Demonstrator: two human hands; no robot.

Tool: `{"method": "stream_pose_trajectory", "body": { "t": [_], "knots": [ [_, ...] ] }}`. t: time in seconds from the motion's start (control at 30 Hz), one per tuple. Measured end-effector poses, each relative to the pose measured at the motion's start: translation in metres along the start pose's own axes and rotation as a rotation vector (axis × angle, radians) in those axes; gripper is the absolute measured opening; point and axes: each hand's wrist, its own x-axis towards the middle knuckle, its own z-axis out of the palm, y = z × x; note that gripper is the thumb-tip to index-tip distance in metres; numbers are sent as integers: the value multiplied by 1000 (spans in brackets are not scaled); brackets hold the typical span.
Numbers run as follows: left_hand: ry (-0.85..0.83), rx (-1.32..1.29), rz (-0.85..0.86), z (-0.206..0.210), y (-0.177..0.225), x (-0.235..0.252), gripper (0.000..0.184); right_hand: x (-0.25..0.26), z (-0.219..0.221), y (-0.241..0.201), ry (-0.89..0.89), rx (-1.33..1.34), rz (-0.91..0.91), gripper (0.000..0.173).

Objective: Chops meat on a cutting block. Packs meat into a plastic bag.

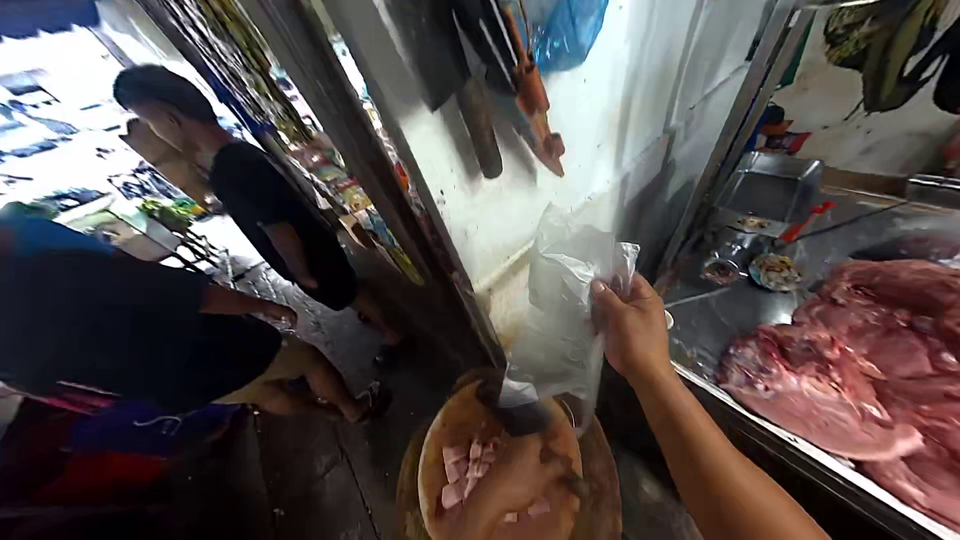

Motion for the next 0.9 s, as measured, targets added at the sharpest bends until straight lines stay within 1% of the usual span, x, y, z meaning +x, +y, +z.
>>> {"method": "stream_pose_trajectory", "body": {
  "t": [0.03, 0.1, 0.13, 0.17, 0.2, 0.23, 0.27, 0.3, 0.33, 0.37, 0.43, 0.47, 0.5, 0.53, 0.57, 0.6, 0.63, 0.67, 0.7, 0.73, 0.77, 0.8, 0.83, 0.87, 0.9],
  "knots": [
    [-85, -39, -33, 1, -22, -14, 53, -15, -1, 2, 41, -16, 9, 10],
    [-115, -216, -47, -5, -51, -38, 54, -46, -1, 1, 139, -22, 40, 14],
    [-161, -315, -10, -5, -58, -45, 54, -61, 0, -1, 195, -25, 58, 14],
    [-261, -402, 27, 1, -60, -48, 56, -77, 0, -2, 251, -36, 69, 13],
    [-370, -493, 41, 14, -58, -50, 60, -95, -2, -3, 299, -45, 78, 12],
    [-421, -620, 40, 31, -54, -50, 60, -113, -4, -5, 348, -47, 86, 13],
    [-402, -788, 19, 47, -47, -50, 60, -129, -6, -8, 396, -51, 86, 15],
    [-352, -939, -19, 59, -40, -50, 59, -145, -10, -11, 445, -55, 78, 17],
    [-278, -1032, -38, 68, -37, -48, 56, -162, -16, -13, 503, -61, 67, 19],
    [-221, -1087, -24, 73, -34, -47, 49, -179, -24, -14, 562, -73, 49, 19],
    [-134, -1193, 24, 78, -32, -48, 22, -214, -50, -12, 665, -137, 18, 18],
    [-99, -1204, 40, 77, -35, -49, 16, -231, -67, -7, 709, -211, 14, 19],
    [-40, -1183, 44, 76, -39, -52, 14, -249, -87, 1, 741, -326, 19, 23],
    [43, -1125, 33, 76, -46, -56, 16, -272, -106, 10, 746, -483, 58, 38],
    [127, -1049, 34, 79, -54, -62, 18, -298, -119, 16, 730, -681, 88, 60],
    [196, -953, 67, 81, -60, -69, 19, -325, -122, 14, 668, -882, 96, 81],
    [229, -856, 109, 83, -64, -76, 19, -350, -112, 6, 601, -1044, 54, 92],
    [223, -785, 121, 85, -63, -85, 25, -369, -94, 0, 541, -1140, 5, 90],
    [191, -785, 97, 89, -57, -95, 33, -384, -71, 0, 476, -1177, 6, 78],
    [121, -838, 19, 96, -49, -109, 42, -397, -50, 5, 379, -1159, 83, 65],
    [25, -898, -88, 102, -41, -127, 48, -406, -36, 17, 245, -1093, 211, 54],
    [-69, -967, -196, 107, -35, -142, 48, -410, -32, 33, 103, -996, 333, 45],
    [-147, -1033, -281, 110, -33, -152, 45, -412, -36, 50, -13, -895, 412, 36],
    [-203, -1081, -337, 111, -38, -157, 40, -412, -43, 62, -100, -794, 455, 29],
    [-264, -1122, -362, 111, -50, -160, 33, -414, -52, 72, -152, -678, 475, 22]
  ]
}}
